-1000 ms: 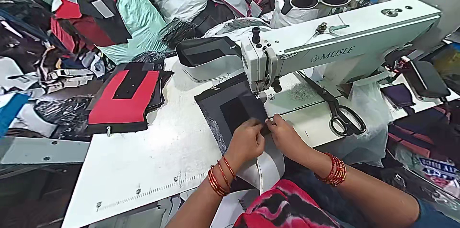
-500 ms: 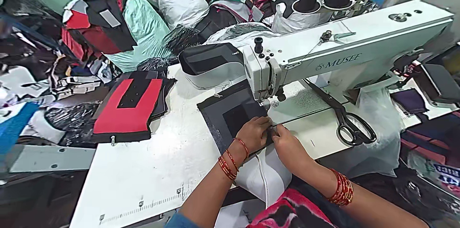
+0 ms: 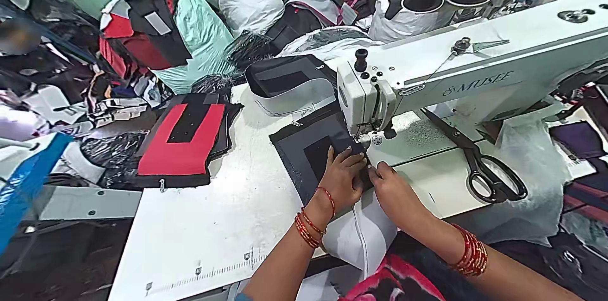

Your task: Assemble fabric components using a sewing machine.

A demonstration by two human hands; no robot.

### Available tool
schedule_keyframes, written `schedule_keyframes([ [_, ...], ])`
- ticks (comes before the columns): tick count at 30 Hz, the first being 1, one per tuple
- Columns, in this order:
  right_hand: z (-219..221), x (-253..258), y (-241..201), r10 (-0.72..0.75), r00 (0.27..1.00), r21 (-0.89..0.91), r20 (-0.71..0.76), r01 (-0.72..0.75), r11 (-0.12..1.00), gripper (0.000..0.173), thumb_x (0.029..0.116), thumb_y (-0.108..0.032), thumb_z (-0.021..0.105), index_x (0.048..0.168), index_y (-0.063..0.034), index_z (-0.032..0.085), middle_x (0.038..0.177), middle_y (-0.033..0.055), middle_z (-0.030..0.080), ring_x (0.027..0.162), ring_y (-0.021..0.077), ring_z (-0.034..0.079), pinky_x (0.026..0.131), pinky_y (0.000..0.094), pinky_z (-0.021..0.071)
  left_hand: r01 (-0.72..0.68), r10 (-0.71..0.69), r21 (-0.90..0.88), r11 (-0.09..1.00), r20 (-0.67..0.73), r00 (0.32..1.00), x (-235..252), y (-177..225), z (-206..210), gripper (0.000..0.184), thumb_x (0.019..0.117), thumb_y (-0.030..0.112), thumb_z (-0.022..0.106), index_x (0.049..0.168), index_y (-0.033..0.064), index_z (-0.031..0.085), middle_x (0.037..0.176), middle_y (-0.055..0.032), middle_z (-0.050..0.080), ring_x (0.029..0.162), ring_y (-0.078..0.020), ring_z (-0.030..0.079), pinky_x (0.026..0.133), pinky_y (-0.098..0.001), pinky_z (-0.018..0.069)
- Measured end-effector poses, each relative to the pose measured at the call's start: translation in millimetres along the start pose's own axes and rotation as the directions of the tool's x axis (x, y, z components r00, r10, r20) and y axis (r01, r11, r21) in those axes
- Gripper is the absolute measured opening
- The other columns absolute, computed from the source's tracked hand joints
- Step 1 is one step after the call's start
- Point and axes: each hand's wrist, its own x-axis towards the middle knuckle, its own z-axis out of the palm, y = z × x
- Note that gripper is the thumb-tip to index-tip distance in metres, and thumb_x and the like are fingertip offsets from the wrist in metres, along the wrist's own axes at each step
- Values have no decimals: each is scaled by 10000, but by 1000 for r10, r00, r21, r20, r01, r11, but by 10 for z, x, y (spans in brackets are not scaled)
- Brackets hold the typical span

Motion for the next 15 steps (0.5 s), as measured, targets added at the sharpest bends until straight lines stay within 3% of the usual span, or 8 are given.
schedule_keyframes([
  [6,97,233,122,-29,996,18,-82,31,999,279,896,125,575,1133,99,720,998,276,651,860,380,699,732,426,602,59,-59,5,998,59,997,183,-128,-62,410,895,81,577,1280,41,713,1375,-167,644,1414,-403,485,1166,-752,179],
  [12,-120,498,76,107,964,130,245,-142,981,360,1003,46,459,1320,95,621,1266,305,596,1152,399,631,993,443,518,63,-62,-6,998,117,991,360,-298,-155,360,899,60,593,1231,26,729,1314,-190,661,1387,-399,502,1184,-743,127],
  [15,-158,567,67,122,949,126,292,-165,978,364,1009,37,454,1332,83,617,1289,294,591,1189,390,612,1021,440,499,42,-45,22,999,137,990,398,-329,-186,345,893,54,609,1214,33,735,1302,-193,666,1387,-410,501,1174,-756,129],
])
